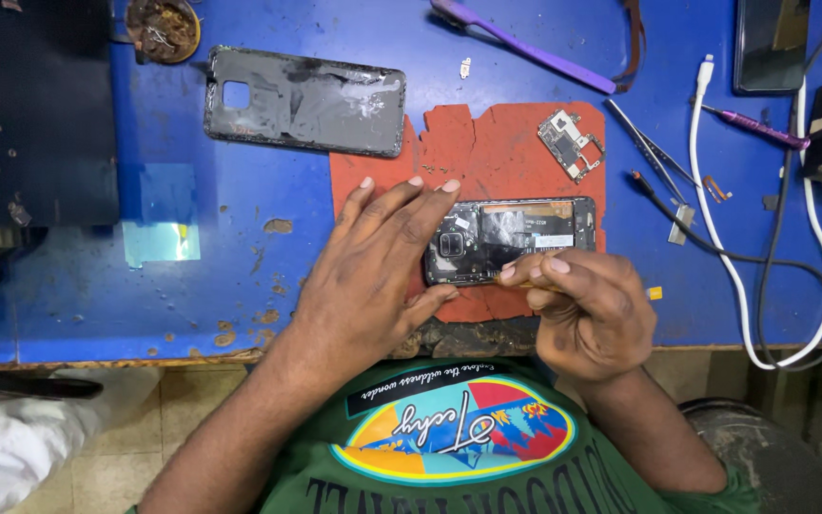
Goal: The person unscrews several small fasteners from the internal frame of a disassembled smartphone using a precision screwdriver.
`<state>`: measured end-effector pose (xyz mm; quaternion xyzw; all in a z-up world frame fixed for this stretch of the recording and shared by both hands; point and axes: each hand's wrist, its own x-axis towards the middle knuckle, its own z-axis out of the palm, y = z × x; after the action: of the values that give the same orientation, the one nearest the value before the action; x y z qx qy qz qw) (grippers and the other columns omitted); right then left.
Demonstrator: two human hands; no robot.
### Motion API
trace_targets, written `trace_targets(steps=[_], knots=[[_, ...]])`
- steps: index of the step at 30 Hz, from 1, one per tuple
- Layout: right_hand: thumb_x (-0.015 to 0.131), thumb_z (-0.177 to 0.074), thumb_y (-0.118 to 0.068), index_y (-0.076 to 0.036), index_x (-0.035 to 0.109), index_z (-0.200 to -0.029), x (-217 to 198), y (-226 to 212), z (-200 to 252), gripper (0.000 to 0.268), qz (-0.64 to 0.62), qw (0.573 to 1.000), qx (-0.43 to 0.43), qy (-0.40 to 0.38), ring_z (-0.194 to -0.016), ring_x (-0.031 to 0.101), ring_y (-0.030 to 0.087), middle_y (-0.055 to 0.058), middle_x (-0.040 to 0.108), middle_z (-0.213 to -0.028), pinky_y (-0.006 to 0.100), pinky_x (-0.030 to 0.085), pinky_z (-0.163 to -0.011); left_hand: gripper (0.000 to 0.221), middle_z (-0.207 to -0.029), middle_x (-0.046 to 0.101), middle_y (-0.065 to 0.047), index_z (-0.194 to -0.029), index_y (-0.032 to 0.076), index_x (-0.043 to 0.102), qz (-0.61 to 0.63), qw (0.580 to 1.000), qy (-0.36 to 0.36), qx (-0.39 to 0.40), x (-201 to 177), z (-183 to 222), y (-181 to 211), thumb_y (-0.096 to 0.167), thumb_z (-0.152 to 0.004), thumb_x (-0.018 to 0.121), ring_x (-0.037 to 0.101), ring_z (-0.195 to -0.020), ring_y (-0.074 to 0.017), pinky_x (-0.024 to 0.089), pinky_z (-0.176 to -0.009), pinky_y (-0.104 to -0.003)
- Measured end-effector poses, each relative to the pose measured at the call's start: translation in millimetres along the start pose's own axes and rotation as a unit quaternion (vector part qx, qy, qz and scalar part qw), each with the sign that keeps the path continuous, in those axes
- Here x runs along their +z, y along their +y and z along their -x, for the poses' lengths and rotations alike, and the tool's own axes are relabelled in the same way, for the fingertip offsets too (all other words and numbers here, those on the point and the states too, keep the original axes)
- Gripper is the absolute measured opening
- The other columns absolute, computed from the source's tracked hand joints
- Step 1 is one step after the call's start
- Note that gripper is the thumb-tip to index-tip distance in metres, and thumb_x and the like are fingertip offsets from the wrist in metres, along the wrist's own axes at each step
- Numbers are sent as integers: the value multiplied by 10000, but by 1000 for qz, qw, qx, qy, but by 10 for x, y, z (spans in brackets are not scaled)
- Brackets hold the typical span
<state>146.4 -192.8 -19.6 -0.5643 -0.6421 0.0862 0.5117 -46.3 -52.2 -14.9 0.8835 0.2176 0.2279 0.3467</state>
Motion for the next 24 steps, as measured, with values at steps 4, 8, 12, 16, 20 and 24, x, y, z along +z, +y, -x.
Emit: trace_targets(steps=[4, 8, 12, 16, 20, 24], knots=[[782, -880, -49, -61, 613, -1213, 18, -19, -138, 374, -3, 998, -56, -24, -917, 697, 230, 116, 585, -1051, 355, 659, -829, 961, -1426, 564, -166, -1552, 68, 332, 1, 1000, 0, -1, 5, -8, 10, 253, -769, 858, 474, -1395, -365, 283, -1199, -599], [700, -918, 119, -130, 692, -1141, -38, -177, -235, 333, -58, 995, -10, -76, -980, 706, 242, 94, 603, -1056, 297, 622, -781, 961, -1421, 565, -163, -1555, 71, 329, -1, 1000, 1, -1, 8, 0, 13, 250, -771, 857, 478, -1395, -364, 285, -1203, -597], [546, -828, 205, -70, 640, -1120, 7, -117, -334, 412, -108, 991, -8, -79, -905, 686, 247, 96, 638, -968, 446, 625, -891, 960, -1439, 559, -163, -1553, 68, 328, -10, 1000, 1, 1, 0, 3, 9, 244, -767, 851, 474, -1394, -370, 284, -1199, -595], [600, -856, 195, -97, 683, -1153, 23, -47, -348, 425, -143, 988, 2, -57, -882, 666, 231, 100, 640, -982, 400, 619, -870, 948, -1422, 557, -155, -1556, 72, 336, -8, 1000, 2, -2, 7, 7, 17, 255, -780, 850, 471, -1399, -362, 278, -1206, -597], [615, -896, 200, -69, 635, -1191, 11, -63, -323, 400, -77, 994, -9, -77, -987, 696, 268, 116, 660, -1035, 359, 590, -871, 869, -1462, 529, -146, -1522, 59, 386, -15, 1000, 2, 19, 3, 19, 32, 227, -792, 825, 449, -1418, -353, 246, -1207, -617], [599, -858, 204, -89, 674, -1157, 10, -107, -326, 425, -90, 995, 3, -50, -943, 674, 237, 112, 632, -1008, 362, 602, -860, 566, -1457, 533, -101, -1331, 77, 572, -51, 998, -7, 45, 18, 41, 93, 181, -818, 788, 433, -1431, -322, 205, -1218, -644]])
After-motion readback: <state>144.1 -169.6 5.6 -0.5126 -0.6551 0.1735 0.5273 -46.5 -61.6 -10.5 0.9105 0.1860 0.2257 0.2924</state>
